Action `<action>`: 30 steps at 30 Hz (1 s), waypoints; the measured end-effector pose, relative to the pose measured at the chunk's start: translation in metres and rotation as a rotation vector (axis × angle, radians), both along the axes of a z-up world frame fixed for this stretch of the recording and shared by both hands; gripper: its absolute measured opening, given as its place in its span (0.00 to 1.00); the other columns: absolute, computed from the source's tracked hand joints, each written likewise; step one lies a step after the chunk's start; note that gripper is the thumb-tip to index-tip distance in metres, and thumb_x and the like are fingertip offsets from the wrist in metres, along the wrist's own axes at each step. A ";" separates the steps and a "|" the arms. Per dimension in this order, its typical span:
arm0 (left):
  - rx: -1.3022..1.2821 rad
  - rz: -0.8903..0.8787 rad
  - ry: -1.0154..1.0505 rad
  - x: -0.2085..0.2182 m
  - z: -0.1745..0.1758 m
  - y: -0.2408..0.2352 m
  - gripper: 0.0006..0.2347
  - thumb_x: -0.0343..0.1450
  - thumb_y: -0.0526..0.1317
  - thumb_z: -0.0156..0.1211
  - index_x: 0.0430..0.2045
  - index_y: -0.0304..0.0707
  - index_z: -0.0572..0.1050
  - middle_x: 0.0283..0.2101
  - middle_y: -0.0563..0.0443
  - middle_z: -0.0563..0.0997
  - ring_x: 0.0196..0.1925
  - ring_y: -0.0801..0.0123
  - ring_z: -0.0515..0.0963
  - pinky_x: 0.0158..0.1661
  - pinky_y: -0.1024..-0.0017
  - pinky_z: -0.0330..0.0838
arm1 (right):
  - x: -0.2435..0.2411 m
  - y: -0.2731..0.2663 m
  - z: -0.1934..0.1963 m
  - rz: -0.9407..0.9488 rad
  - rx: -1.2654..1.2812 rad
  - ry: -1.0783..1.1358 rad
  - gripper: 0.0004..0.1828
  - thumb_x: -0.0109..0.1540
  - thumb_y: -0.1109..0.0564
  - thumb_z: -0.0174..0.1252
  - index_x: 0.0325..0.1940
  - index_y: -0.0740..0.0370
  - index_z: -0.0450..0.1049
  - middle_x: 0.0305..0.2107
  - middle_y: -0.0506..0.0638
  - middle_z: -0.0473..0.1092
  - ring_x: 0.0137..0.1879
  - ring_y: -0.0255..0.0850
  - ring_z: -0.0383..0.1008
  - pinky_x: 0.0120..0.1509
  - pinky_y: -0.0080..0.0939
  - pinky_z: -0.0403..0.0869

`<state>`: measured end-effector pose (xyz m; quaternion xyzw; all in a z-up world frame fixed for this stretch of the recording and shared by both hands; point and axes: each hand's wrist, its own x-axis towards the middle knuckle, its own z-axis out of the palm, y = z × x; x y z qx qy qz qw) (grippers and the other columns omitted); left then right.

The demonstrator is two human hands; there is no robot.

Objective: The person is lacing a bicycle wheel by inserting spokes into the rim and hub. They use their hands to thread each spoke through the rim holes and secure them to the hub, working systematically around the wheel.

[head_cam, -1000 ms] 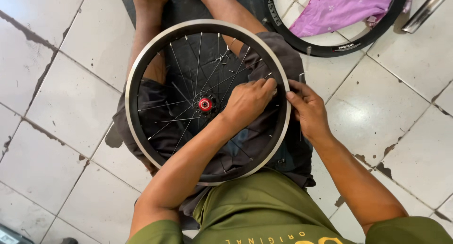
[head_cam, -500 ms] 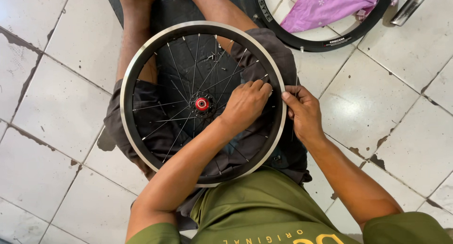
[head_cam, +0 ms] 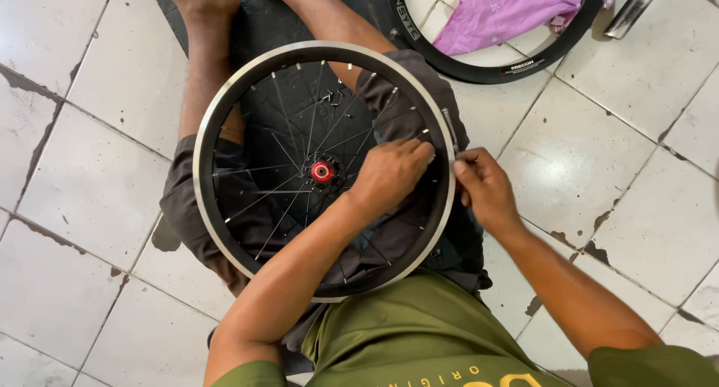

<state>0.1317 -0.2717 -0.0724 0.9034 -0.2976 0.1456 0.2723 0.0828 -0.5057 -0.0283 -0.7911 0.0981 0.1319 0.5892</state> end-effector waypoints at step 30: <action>-0.059 -0.068 0.024 -0.014 0.007 -0.010 0.07 0.84 0.41 0.51 0.38 0.47 0.76 0.35 0.51 0.78 0.39 0.52 0.87 0.36 0.63 0.80 | -0.028 -0.010 -0.025 -0.002 -0.089 -0.150 0.17 0.77 0.52 0.69 0.58 0.65 0.72 0.30 0.49 0.71 0.38 0.34 0.72 0.44 0.37 0.71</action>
